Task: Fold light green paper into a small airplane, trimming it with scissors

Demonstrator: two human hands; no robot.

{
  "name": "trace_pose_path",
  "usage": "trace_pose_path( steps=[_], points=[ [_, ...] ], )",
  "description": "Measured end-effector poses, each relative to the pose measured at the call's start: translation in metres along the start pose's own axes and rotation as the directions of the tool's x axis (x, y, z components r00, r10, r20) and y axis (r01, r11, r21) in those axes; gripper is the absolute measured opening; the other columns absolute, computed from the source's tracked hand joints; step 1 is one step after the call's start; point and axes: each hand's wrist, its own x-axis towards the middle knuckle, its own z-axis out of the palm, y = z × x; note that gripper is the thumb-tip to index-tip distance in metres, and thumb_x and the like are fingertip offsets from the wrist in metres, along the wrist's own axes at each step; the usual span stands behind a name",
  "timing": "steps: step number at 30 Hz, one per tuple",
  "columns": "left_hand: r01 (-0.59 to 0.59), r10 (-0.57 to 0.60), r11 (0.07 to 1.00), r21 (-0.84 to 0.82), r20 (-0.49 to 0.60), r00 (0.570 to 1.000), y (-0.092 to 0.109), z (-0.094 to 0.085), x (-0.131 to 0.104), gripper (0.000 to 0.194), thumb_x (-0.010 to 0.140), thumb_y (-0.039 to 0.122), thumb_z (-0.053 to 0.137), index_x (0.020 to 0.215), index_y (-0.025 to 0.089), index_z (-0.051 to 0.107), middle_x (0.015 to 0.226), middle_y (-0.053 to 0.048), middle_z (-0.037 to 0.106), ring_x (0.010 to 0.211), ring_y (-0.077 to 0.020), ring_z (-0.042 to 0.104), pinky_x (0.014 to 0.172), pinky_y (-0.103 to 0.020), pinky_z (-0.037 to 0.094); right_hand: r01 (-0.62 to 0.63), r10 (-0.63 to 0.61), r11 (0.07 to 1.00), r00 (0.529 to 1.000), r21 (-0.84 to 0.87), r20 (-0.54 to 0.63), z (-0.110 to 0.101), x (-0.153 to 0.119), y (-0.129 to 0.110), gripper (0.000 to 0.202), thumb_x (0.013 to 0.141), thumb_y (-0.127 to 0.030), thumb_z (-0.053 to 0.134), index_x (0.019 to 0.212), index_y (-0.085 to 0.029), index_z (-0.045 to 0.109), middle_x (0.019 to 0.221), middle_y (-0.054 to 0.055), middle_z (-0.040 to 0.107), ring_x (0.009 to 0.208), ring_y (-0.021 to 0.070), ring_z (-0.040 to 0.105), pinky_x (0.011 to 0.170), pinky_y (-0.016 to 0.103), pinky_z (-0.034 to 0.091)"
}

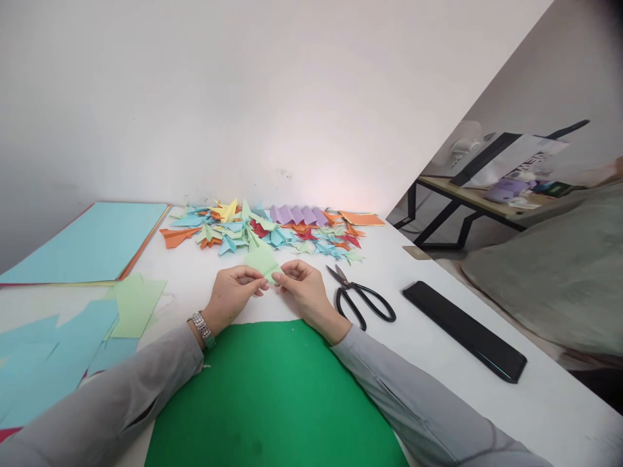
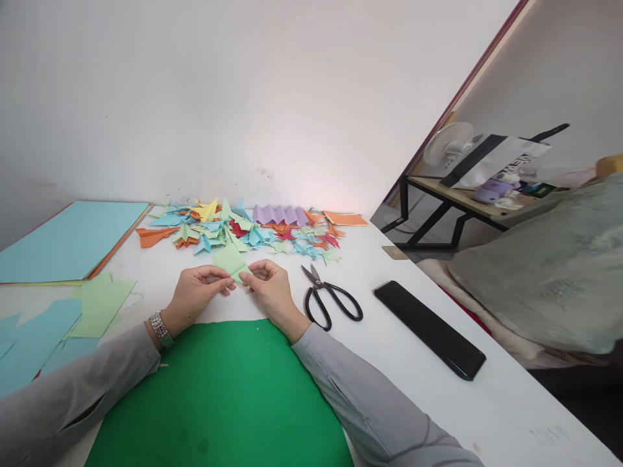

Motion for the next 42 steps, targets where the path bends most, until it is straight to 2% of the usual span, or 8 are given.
trace_pose_path(
  steps=[7, 13, 20, 24, 28, 32, 38, 42],
  points=[
    [-0.017, 0.017, 0.999, -0.041, 0.002, 1.0, 0.0018, 0.001, -0.0001, 0.017, 0.061, 0.019, 0.072, 0.063, 0.014, 0.056, 0.055, -0.002, 0.067, 0.051, -0.0129, 0.063, 0.051, -0.024, 0.051, -0.018, 0.017, 0.999, 1.0, 0.031, 0.023, -0.0022, 0.0011, 0.0023, 0.035, 0.053, -0.026, 0.081, 0.08, -0.018, 0.059, 0.061, -0.004, 0.064, 0.048, 0.01, 0.057, 0.045, 0.021, 0.042],
    [-0.018, 0.019, 0.999, -0.047, 0.018, 1.0, 0.0004, 0.0001, 0.0, 0.02, 0.061, 0.023, 0.072, 0.065, 0.014, 0.055, 0.055, -0.003, 0.066, 0.053, -0.0143, 0.063, 0.051, -0.026, 0.051, -0.017, 0.017, 1.0, 1.0, -0.011, 0.025, -0.0009, 0.0002, 0.0004, 0.029, 0.052, -0.029, 0.081, 0.071, -0.017, 0.062, 0.059, -0.002, 0.064, 0.047, 0.0105, 0.056, 0.047, 0.023, 0.043],
    [0.027, -0.019, 0.989, -0.143, 0.057, 0.998, -0.0016, -0.0005, 0.0025, 0.038, 0.061, 0.027, 0.075, 0.069, 0.019, 0.038, 0.056, 0.002, 0.065, 0.055, -0.0157, 0.066, 0.049, -0.025, 0.051, -0.006, 0.007, 1.0, 1.0, -0.004, 0.014, -0.0017, 0.0002, -0.0004, 0.029, 0.052, -0.029, 0.081, 0.07, -0.018, 0.062, 0.061, -0.002, 0.064, 0.05, 0.0112, 0.056, 0.047, 0.023, 0.042],
    [0.031, -0.021, 0.99, -0.139, 0.07, 0.997, -0.0034, -0.001, 0.0034, 0.038, 0.066, 0.032, 0.072, 0.07, 0.019, 0.037, 0.052, 0.002, 0.063, 0.051, -0.0153, 0.065, 0.048, -0.025, 0.05, -0.006, 0.006, 1.0, 0.999, 0.004, 0.036, -0.0019, -0.0005, -0.0007, 0.029, 0.051, -0.028, 0.081, 0.071, -0.018, 0.061, 0.061, -0.002, 0.064, 0.049, 0.0103, 0.055, 0.047, 0.023, 0.042],
    [0.026, -0.02, 0.987, -0.156, 0.039, 0.999, -0.003, -0.0006, 0.0032, 0.038, 0.064, 0.03, 0.073, 0.071, 0.019, 0.036, 0.048, 0.004, 0.061, 0.049, -0.0147, 0.064, 0.047, -0.024, 0.05, -0.012, 0.012, 1.0, 0.999, 0.005, 0.038, -0.0012, -0.0009, -0.0002, 0.03, 0.051, -0.027, 0.081, 0.071, -0.017, 0.061, 0.061, -0.003, 0.064, 0.049, 0.0098, 0.055, 0.047, 0.022, 0.042],
    [0.032, -0.022, 0.985, -0.17, 0.061, 0.998, -0.0022, -0.0008, 0.003, 0.036, 0.068, 0.029, 0.069, 0.073, 0.02, 0.035, 0.049, 0.003, 0.061, 0.05, -0.0153, 0.064, 0.047, -0.024, 0.051, -0.022, 0.022, 1.0, 0.999, 0.004, 0.034, -0.001, -0.0004, 0.0005, 0.032, 0.05, -0.028, 0.081, 0.071, -0.017, 0.06, 0.062, -0.002, 0.064, 0.049, 0.0103, 0.055, 0.046, 0.023, 0.042],
    [-0.041, 0.055, 0.988, -0.15, 0.091, 0.994, -0.001, -0.0009, 0.0005, 0.026, 0.078, 0.035, 0.058, 0.085, 0.022, 0.036, 0.055, 0.006, 0.059, 0.052, -0.0154, 0.064, 0.045, -0.025, 0.051, -0.021, 0.021, 1.0, 1.0, 0.002, 0.019, -0.0021, 0.0018, 0.0005, 0.029, 0.053, -0.029, 0.08, 0.071, -0.017, 0.061, 0.064, -0.001, 0.064, 0.05, 0.0106, 0.056, 0.047, 0.023, 0.043],
    [-0.069, 0.075, 0.99, -0.127, 0.044, 0.996, -0.0012, 0.0008, -0.0007, 0.034, 0.071, 0.032, 0.066, 0.079, 0.021, 0.035, 0.057, 0.007, 0.057, 0.052, -0.0138, 0.063, 0.046, -0.025, 0.051, -0.011, 0.011, 1.0, 1.0, 0.0, 0.006, -0.0031, 0.0019, 0.001, 0.028, 0.054, -0.031, 0.08, 0.07, -0.018, 0.061, 0.064, -0.001, 0.064, 0.052, 0.0114, 0.057, 0.048, 0.023, 0.044]
  ],
)
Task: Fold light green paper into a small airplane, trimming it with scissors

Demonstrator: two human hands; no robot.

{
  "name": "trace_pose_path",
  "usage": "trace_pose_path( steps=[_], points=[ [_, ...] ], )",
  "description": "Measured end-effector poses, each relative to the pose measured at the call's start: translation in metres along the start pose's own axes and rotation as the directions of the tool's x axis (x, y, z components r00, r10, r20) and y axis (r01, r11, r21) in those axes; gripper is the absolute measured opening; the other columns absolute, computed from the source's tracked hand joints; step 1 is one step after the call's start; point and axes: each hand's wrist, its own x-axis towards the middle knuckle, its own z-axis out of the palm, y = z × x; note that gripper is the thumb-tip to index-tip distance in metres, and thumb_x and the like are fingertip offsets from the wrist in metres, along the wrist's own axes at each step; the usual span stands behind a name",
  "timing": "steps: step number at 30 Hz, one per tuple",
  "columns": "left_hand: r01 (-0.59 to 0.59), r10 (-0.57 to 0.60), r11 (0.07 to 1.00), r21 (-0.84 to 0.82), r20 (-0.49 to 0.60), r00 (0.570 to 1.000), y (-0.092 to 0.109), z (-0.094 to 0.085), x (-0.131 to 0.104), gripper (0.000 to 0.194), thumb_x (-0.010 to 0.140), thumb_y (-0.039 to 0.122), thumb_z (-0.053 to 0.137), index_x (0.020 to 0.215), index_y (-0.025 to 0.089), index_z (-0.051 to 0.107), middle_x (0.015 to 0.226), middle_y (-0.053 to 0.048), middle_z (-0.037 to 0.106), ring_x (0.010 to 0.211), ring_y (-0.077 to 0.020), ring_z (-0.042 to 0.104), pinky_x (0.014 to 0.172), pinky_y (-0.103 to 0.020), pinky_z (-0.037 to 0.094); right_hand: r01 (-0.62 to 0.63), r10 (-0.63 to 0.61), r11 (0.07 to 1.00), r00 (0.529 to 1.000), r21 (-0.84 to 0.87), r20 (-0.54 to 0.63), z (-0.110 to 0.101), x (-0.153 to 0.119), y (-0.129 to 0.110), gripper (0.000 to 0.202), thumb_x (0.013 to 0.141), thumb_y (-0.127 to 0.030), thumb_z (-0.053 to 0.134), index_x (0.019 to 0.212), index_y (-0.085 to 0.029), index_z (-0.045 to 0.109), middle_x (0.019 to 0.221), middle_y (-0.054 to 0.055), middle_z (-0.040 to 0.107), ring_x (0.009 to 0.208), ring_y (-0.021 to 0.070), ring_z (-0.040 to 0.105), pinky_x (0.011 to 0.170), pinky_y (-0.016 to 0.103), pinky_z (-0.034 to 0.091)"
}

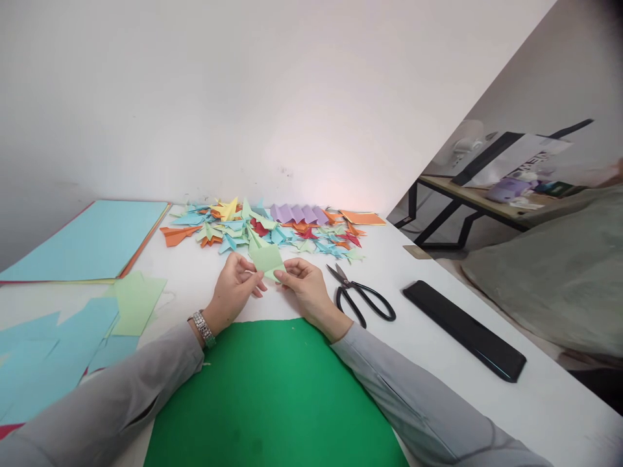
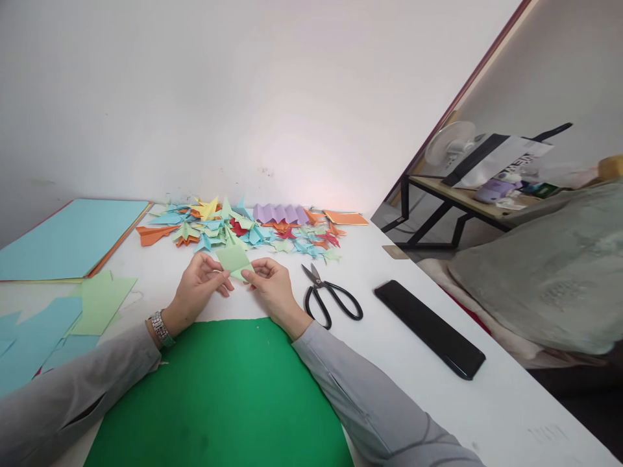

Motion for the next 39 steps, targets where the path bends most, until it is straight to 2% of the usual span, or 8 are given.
trace_pose_path(
  steps=[5, 12, 16, 21, 25, 29, 32, 39],
  points=[
    [0.079, -0.079, 0.997, -0.003, 0.015, 0.997, 0.0011, 0.0004, 0.0018, 0.04, 0.065, 0.028, 0.071, 0.077, 0.021, 0.034, 0.054, 0.007, 0.058, 0.051, -0.0141, 0.063, 0.045, -0.023, 0.049, 0.012, -0.013, 1.0, 0.999, 0.021, 0.035, -0.0013, -0.0008, 0.0014, 0.028, 0.054, -0.031, 0.08, 0.072, -0.018, 0.061, 0.066, -0.001, 0.065, 0.054, 0.0117, 0.058, 0.049, 0.023, 0.044],
    [0.095, -0.094, 0.995, 0.01, -0.029, 0.995, 0.001, -0.001, 0.0031, 0.041, 0.061, 0.023, 0.074, 0.075, 0.02, 0.036, 0.052, 0.005, 0.06, 0.052, -0.0164, 0.065, 0.047, -0.025, 0.051, -0.009, 0.009, 1.0, 0.999, -0.004, 0.041, 0.0005, -0.0027, -0.0018, 0.028, 0.053, -0.03, 0.08, 0.072, -0.018, 0.063, 0.064, -0.001, 0.065, 0.053, 0.0111, 0.056, 0.048, 0.023, 0.043],
    [0.084, -0.084, 0.996, 0.004, -0.032, 0.996, -0.0001, -0.0007, 0.0034, 0.042, 0.06, 0.023, 0.075, 0.075, 0.02, 0.036, 0.053, 0.006, 0.06, 0.052, -0.0169, 0.065, 0.048, -0.026, 0.052, -0.014, 0.016, 1.0, 0.997, -0.026, 0.069, 0.0012, -0.003, -0.0027, 0.026, 0.055, -0.033, 0.079, 0.072, -0.017, 0.066, 0.064, -0.001, 0.065, 0.052, 0.0105, 0.054, 0.047, 0.023, 0.042],
    [0.067, -0.067, 0.998, 0.002, -0.033, 0.997, 0.0007, -0.001, 0.0028, 0.043, 0.06, 0.021, 0.074, 0.075, 0.021, 0.034, 0.053, 0.006, 0.06, 0.052, -0.0169, 0.066, 0.05, -0.026, 0.052, -0.022, 0.024, 0.999, 0.998, -0.036, 0.061, 0.0016, -0.0021, -0.0013, 0.025, 0.058, -0.038, 0.076, 0.066, -0.017, 0.065, 0.056, -0.002, 0.061, 0.046, 0.0095, 0.05, 0.046, 0.023, 0.041],
    [-0.015, 0.015, 1.0, -0.012, -0.004, 1.0, -0.0009, -0.0018, 0.0021, 0.042, 0.064, 0.023, 0.071, 0.08, 0.022, 0.032, 0.056, 0.008, 0.059, 0.053, -0.0155, 0.065, 0.05, -0.027, 0.052, -0.018, 0.02, 1.0, 0.998, -0.024, 0.065, 0.0021, -0.0015, 0.0001, 0.024, 0.062, -0.039, 0.075, 0.065, -0.017, 0.064, 0.054, -0.003, 0.059, 0.046, 0.0095, 0.05, 0.045, 0.022, 0.04],
    [-0.092, 0.091, 0.995, 0.031, 0.037, 0.995, -0.0041, -0.0026, 0.001, 0.028, 0.071, 0.025, 0.065, 0.087, 0.021, 0.043, 0.059, 0.007, 0.058, 0.053, -0.0132, 0.062, 0.051, -0.026, 0.052, -0.024, 0.025, 1.0, 0.998, -0.018, 0.057, 0.0024, -0.0015, 0.0004, 0.023, 0.063, -0.038, 0.074, 0.066, -0.017, 0.064, 0.053, -0.003, 0.059, 0.046, 0.0093, 0.05, 0.045, 0.022, 0.039],
    [-0.08, 0.074, 0.99, 0.115, 0.056, 0.996, -0.0054, -0.0036, 0.001, 0.015, 0.073, 0.027, 0.063, 0.082, 0.017, 0.058, 0.06, 0.001, 0.063, 0.055, -0.0132, 0.062, 0.055, -0.026, 0.051, -0.014, 0.015, 1.0, 0.998, -0.014, 0.064, 0.0019, -0.0014, 0.0005, 0.022, 0.064, -0.037, 0.074, 0.067, -0.017, 0.065, 0.056, -0.003, 0.061, 0.048, 0.0096, 0.052, 0.045, 0.022, 0.04],
    [0.019, -0.017, 0.995, 0.095, -0.03, 0.999, -0.0039, -0.0048, 0.0031, 0.023, 0.064, 0.026, 0.071, 0.082, 0.014, 0.065, 0.061, -0.003, 0.069, 0.055, -0.0145, 0.063, 0.056, -0.028, 0.052, 0.002, -0.002, 1.0, 0.996, 0.0, 0.09, 0.0007, -0.0011, 0.0007, 0.022, 0.061, -0.033, 0.077, 0.069, -0.017, 0.066, 0.06, -0.002, 0.064, 0.049, 0.0084, 0.052, 0.046, 0.021, 0.041]
  ],
)
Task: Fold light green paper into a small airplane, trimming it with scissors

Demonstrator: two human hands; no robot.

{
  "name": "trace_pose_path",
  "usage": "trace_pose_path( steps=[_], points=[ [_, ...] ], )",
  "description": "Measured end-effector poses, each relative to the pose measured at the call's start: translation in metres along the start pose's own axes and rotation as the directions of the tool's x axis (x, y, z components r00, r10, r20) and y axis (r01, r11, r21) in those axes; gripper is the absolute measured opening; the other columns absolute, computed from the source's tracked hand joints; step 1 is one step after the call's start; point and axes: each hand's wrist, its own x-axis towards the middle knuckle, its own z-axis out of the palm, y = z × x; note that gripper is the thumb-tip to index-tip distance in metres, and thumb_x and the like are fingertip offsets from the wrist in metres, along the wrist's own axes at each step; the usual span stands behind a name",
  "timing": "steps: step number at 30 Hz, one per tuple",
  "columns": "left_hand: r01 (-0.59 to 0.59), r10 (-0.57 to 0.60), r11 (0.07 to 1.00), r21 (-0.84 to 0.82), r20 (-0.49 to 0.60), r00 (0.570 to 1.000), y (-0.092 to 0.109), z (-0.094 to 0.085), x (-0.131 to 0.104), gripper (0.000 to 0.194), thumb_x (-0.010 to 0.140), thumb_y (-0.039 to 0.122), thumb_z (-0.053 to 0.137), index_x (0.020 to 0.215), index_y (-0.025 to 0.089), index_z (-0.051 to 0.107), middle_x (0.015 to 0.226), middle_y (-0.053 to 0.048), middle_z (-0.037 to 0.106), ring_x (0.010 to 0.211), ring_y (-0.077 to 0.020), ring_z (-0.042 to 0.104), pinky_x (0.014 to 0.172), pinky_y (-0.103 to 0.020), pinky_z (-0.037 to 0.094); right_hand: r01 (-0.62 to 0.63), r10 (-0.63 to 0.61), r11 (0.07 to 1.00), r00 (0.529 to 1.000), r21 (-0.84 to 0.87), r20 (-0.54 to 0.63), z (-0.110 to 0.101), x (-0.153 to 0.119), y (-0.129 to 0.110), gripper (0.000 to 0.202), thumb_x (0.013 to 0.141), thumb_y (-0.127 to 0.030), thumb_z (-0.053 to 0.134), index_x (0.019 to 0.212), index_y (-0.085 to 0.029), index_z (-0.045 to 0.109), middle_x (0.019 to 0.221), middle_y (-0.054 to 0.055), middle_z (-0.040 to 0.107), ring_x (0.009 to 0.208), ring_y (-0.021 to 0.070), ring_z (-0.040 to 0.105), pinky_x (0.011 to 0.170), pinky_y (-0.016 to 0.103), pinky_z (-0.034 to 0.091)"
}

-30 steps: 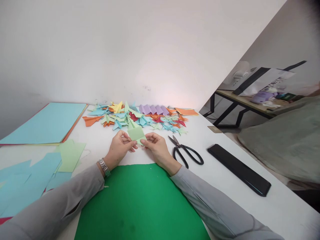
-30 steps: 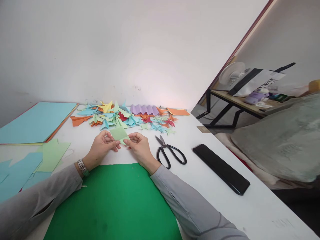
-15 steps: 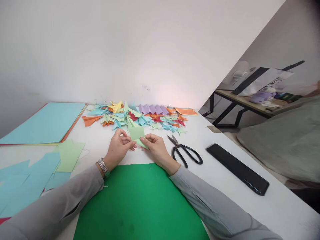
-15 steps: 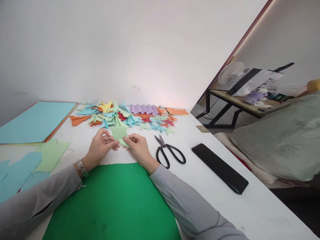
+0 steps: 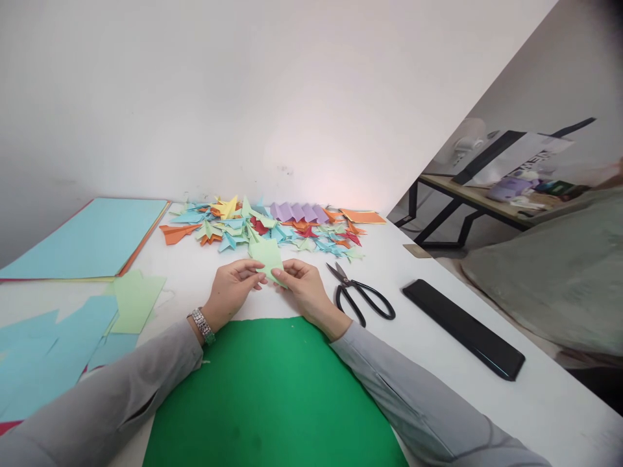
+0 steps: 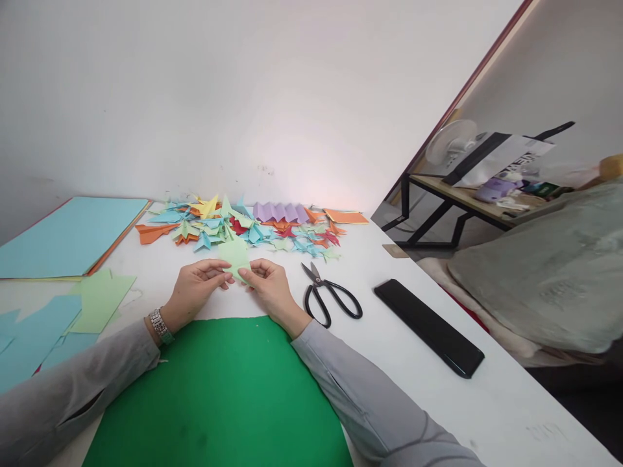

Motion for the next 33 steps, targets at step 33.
trace_pose_path(
  steps=[33],
  points=[
    [0.045, -0.048, 0.995, -0.085, -0.029, 0.998, 0.0068, 0.0006, -0.0011, 0.021, 0.063, 0.025, 0.071, 0.079, 0.012, 0.071, 0.066, -0.005, 0.071, 0.055, -0.0156, 0.065, 0.061, -0.03, 0.054, -0.019, 0.019, 1.0, 1.0, -0.008, -0.015, 0.0004, -0.0014, -0.0016, 0.024, 0.06, -0.036, 0.077, 0.065, -0.017, 0.064, 0.059, -0.002, 0.063, 0.048, 0.0088, 0.051, 0.047, 0.022, 0.042]
  ],
)
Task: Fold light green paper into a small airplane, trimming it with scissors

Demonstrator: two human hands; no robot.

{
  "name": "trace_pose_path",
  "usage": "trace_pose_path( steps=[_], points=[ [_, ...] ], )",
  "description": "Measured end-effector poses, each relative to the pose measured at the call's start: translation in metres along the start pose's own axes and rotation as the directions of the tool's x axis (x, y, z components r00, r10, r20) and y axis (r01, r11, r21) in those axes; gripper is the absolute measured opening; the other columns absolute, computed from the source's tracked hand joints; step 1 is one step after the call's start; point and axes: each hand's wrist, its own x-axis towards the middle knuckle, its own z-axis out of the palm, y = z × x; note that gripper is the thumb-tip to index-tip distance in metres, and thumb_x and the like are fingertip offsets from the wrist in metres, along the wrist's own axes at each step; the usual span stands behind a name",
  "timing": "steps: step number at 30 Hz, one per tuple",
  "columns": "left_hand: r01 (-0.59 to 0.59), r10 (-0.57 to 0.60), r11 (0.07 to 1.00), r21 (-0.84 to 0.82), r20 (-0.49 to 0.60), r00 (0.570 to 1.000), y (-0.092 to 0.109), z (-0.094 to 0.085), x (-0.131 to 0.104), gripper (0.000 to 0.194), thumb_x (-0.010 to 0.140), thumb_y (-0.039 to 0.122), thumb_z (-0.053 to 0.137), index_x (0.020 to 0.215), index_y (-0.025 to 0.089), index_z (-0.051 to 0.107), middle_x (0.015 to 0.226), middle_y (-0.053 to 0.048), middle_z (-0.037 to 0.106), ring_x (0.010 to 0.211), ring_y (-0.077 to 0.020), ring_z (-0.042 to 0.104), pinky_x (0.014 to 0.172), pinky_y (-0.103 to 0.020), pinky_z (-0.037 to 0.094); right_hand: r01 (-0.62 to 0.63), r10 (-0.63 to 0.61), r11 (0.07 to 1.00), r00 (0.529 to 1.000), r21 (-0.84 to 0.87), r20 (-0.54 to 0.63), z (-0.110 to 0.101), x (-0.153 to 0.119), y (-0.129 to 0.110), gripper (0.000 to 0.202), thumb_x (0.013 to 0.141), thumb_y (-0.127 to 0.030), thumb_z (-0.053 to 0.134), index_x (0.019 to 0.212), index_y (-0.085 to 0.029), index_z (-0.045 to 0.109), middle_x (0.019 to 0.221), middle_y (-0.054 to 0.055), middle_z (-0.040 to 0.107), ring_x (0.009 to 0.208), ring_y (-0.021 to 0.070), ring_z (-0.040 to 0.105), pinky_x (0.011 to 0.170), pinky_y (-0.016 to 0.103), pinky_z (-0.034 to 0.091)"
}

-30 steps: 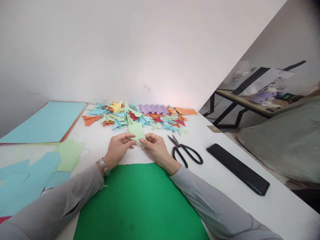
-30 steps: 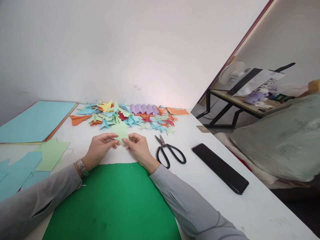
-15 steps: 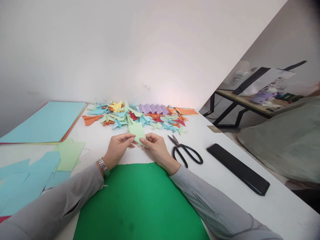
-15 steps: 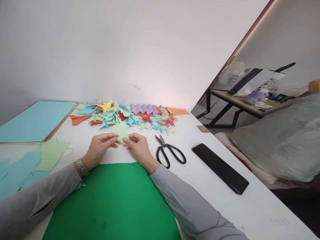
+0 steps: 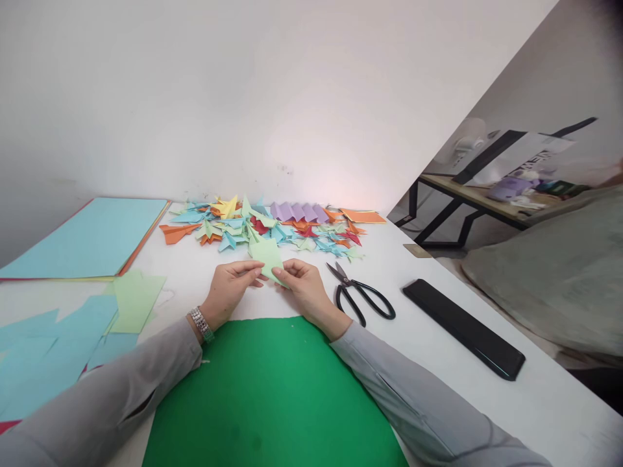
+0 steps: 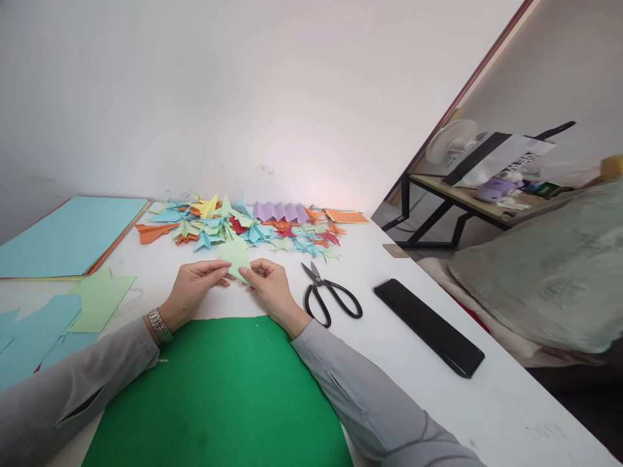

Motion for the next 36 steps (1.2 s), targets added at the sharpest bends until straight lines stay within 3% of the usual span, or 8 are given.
trace_pose_path(
  steps=[15, 19, 23, 30, 36],
  points=[
    [0.022, -0.021, 1.0, -0.017, 0.027, 0.999, -0.0034, -0.0005, 0.0, 0.024, 0.065, 0.026, 0.071, 0.082, 0.011, 0.065, 0.065, -0.005, 0.07, 0.058, -0.0154, 0.066, 0.06, -0.028, 0.054, 0.018, -0.018, 1.0, 1.0, 0.0, -0.013, -0.0009, -0.0002, 0.0023, 0.023, 0.06, -0.034, 0.077, 0.063, -0.017, 0.062, 0.056, -0.003, 0.06, 0.049, 0.0091, 0.051, 0.047, 0.022, 0.041],
    [0.017, -0.016, 0.999, -0.048, 0.02, 1.0, 0.0014, 0.0017, -0.0017, 0.026, 0.058, 0.024, 0.075, 0.069, 0.015, 0.053, 0.06, 0.001, 0.065, 0.054, -0.0137, 0.064, 0.057, -0.027, 0.053, 0.025, -0.026, 1.0, 0.999, -0.017, -0.019, -0.0007, -0.001, 0.0006, 0.023, 0.059, -0.035, 0.077, 0.063, -0.018, 0.062, 0.055, -0.003, 0.06, 0.047, 0.0092, 0.05, 0.046, 0.022, 0.04],
    [-0.003, 0.006, 0.998, -0.058, 0.042, 0.999, 0.0031, 0.0039, -0.0028, 0.041, 0.052, 0.02, 0.077, 0.063, 0.018, 0.038, 0.071, 0.0, 0.066, 0.064, -0.0162, 0.067, 0.057, -0.027, 0.053, 0.031, -0.032, 0.999, 0.999, -0.032, -0.014, -0.0009, -0.0009, 0.0008, 0.023, 0.06, -0.036, 0.076, 0.063, -0.018, 0.062, 0.054, -0.003, 0.06, 0.047, 0.0099, 0.05, 0.047, 0.023, 0.04],
    [-0.034, 0.037, 0.998, -0.043, 0.078, 0.996, 0.0015, 0.0035, -0.0035, 0.038, 0.066, 0.031, 0.069, 0.062, 0.019, 0.033, 0.059, 0.005, 0.056, 0.064, -0.0167, 0.067, 0.053, -0.025, 0.052, 0.025, -0.026, 0.999, 0.999, -0.02, -0.024, -0.0001, -0.001, -0.0003, 0.023, 0.059, -0.035, 0.077, 0.063, -0.018, 0.062, 0.055, -0.003, 0.059, 0.047, 0.0094, 0.05, 0.047, 0.023, 0.04],
    [-0.06, 0.061, 0.998, -0.029, 0.029, 0.998, -0.0028, 0.0036, -0.0011, 0.039, 0.065, 0.031, 0.072, 0.062, 0.019, 0.035, 0.054, 0.005, 0.055, 0.056, -0.0152, 0.066, 0.051, -0.025, 0.053, 0.02, -0.02, 1.0, 0.999, -0.019, -0.03, 0.0014, -0.0019, -0.0017, 0.024, 0.058, -0.036, 0.078, 0.061, -0.018, 0.062, 0.053, -0.004, 0.057, 0.047, 0.009, 0.048, 0.046, 0.023, 0.038]
  ],
)
